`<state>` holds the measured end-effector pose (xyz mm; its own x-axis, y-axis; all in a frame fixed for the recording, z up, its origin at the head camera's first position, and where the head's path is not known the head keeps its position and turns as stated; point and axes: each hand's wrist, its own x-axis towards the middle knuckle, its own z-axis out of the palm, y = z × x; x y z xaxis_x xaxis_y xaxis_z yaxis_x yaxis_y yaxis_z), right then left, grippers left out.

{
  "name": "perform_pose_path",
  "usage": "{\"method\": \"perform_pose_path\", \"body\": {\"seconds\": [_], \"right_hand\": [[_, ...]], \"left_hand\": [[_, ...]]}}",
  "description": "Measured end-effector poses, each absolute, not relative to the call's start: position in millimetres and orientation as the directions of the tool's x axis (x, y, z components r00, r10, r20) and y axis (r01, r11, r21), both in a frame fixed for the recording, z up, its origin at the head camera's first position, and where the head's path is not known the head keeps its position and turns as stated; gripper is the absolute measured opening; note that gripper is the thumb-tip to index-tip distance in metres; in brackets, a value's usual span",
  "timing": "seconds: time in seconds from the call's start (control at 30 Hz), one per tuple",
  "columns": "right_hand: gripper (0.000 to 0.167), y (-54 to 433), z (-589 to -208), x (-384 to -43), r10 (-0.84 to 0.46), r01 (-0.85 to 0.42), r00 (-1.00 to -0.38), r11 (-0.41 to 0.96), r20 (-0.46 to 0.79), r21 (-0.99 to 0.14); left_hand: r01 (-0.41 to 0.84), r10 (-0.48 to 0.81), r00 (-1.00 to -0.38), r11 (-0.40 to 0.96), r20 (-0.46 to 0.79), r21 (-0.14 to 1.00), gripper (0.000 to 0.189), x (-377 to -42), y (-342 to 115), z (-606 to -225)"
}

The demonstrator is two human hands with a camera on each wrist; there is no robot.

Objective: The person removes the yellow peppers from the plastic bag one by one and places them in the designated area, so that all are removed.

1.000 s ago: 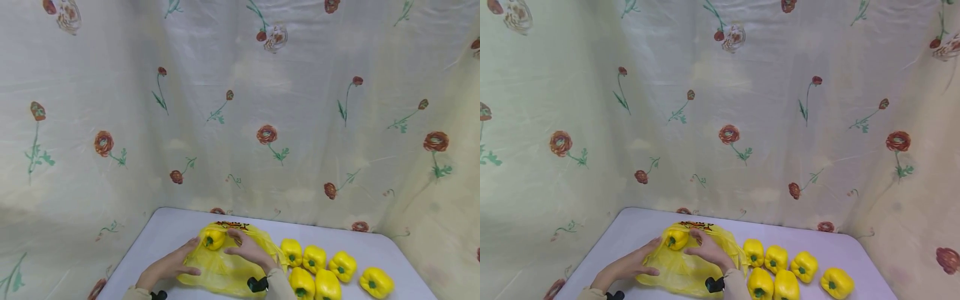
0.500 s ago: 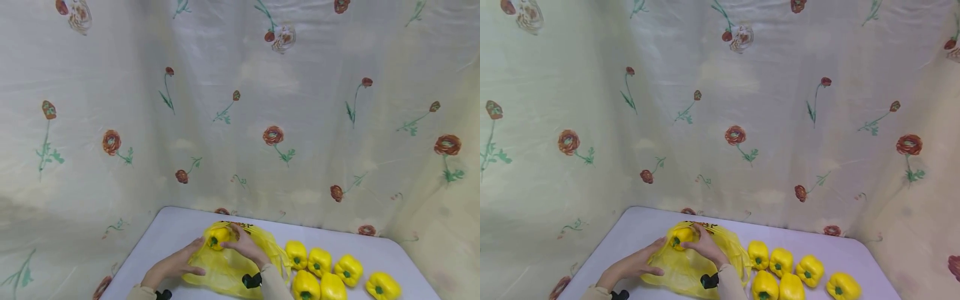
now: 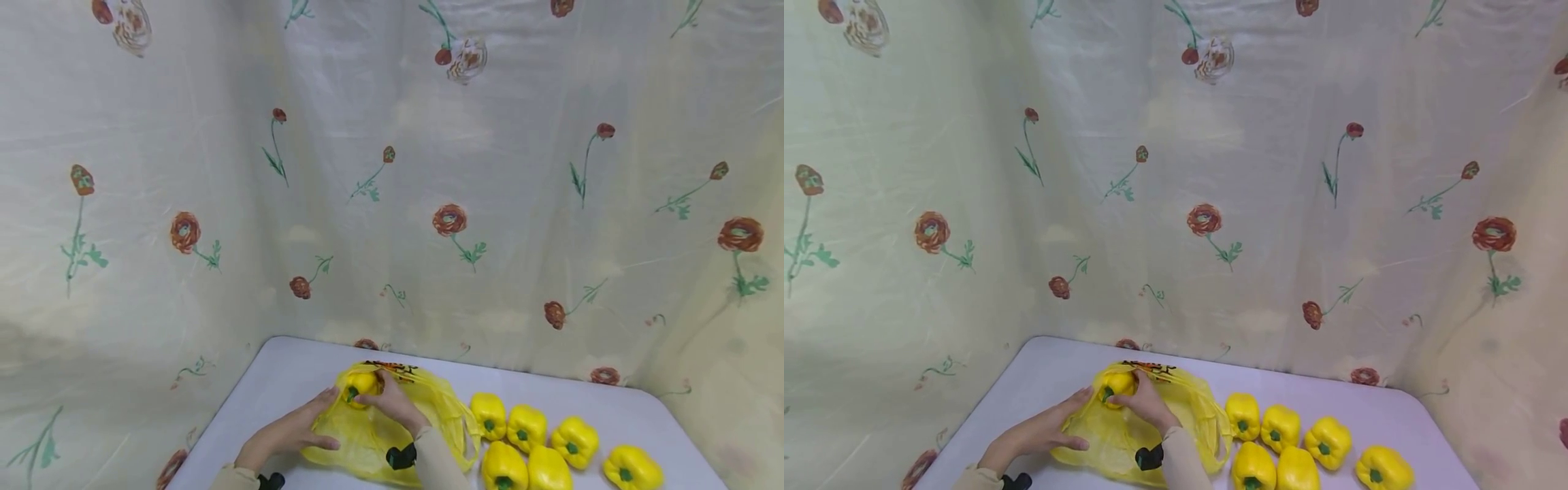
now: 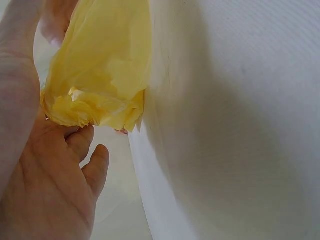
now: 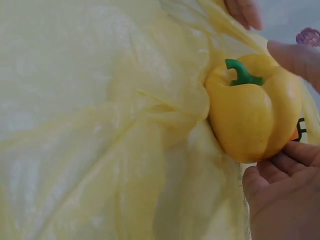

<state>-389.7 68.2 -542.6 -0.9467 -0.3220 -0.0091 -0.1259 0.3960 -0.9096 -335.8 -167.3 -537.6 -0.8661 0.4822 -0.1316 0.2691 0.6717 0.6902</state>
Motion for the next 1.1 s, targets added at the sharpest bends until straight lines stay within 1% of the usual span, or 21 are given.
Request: {"method": "perform_pose_path", "body": {"seconds": [0.27,0.57,0.83,1.1], "right_hand": [[0.085,66,-550,-388,-0.277,-0.121,-0.961,0.369,0.015,-0.921],[0.079,64,-559,-388,-0.243,-0.151,-0.968,0.349,0.066,-0.925],[0.075,66,-553,-382,-0.271,-0.152,-0.961,0.341,0.058,-0.928],[0.072,71,-553,-381,-0.357,-0.217,-0.930,0.336,0.089,-0.917]], "left_hand": [[0.272,0.483,-0.864,0.685,-0.141,0.676,0.103,-337,-165,-541],[0.321,0.514,-0.852,0.666,-0.102,0.673,0.101,-336,-165,-543],[0.315,0.511,-0.854,0.664,-0.103,0.678,0.101,-335,-167,-541],[0.319,0.511,-0.854,0.662,-0.097,0.678,0.100,-334,-169,-539]]}}
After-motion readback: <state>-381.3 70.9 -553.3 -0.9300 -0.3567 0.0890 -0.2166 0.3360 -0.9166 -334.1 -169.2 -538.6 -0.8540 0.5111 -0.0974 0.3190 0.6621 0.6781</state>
